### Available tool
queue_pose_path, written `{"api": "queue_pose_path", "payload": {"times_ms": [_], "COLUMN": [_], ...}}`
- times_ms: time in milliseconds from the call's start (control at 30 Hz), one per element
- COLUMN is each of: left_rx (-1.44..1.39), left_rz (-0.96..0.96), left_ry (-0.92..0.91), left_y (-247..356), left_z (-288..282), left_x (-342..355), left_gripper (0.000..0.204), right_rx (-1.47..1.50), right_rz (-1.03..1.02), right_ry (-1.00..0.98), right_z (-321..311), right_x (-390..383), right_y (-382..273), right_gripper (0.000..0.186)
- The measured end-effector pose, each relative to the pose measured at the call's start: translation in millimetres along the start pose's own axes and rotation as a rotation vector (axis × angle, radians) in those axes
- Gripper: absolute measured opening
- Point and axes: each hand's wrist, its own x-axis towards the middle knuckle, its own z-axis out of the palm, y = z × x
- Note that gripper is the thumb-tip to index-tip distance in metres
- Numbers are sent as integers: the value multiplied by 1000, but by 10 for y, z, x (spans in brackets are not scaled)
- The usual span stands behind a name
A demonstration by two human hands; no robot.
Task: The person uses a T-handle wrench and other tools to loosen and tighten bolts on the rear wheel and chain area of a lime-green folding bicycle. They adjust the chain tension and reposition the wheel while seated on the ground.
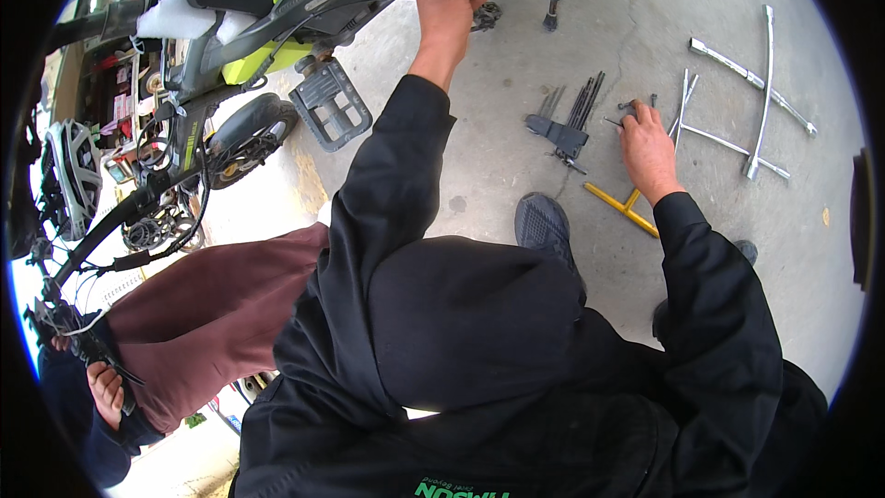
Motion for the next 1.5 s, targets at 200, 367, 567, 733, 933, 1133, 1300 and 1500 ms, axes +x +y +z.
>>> {"api": "queue_pose_path", "payload": {"times_ms": [200, 367, 567, 733, 933, 1133, 1300, 1500], "left_rx": [135, 206, 175, 180, 235, 93, 87, 134], "left_rz": [84, 164, 195, 161, 98, 62, 10, -6], "left_ry": [-10, 66, 164, 237, 247, 126, 92, 124], "left_y": [-63, -186, -267, -232, -184, -145, -95, -89], "left_z": [-83, -50, 18, 120, 153, 75, 31, 37], "left_x": [64, 104, 115, 64, 43, 62, 67, 58], "left_gripper": [26, 25, 26, 26, 27, 26, 27, 26], "right_rx": [-19, -63, -97, -108, -183, 92, 207, 224], "right_rz": [9, -6, -5, 6, 0, -134, 87, 475], "right_ry": [-1, -9, 3, 21, -47, 8, 281, 463], "right_z": [10, -9, 33, 110, 148, 65, -3, -136], "right_x": [14, 66, 52, 21, -140, -241, -278, -213], "right_y": [-14, -48, -58, -146, -155, 120, 346, 723], "right_gripper": [16, 16, 16, 17, 30, 37, 37, 34]}}
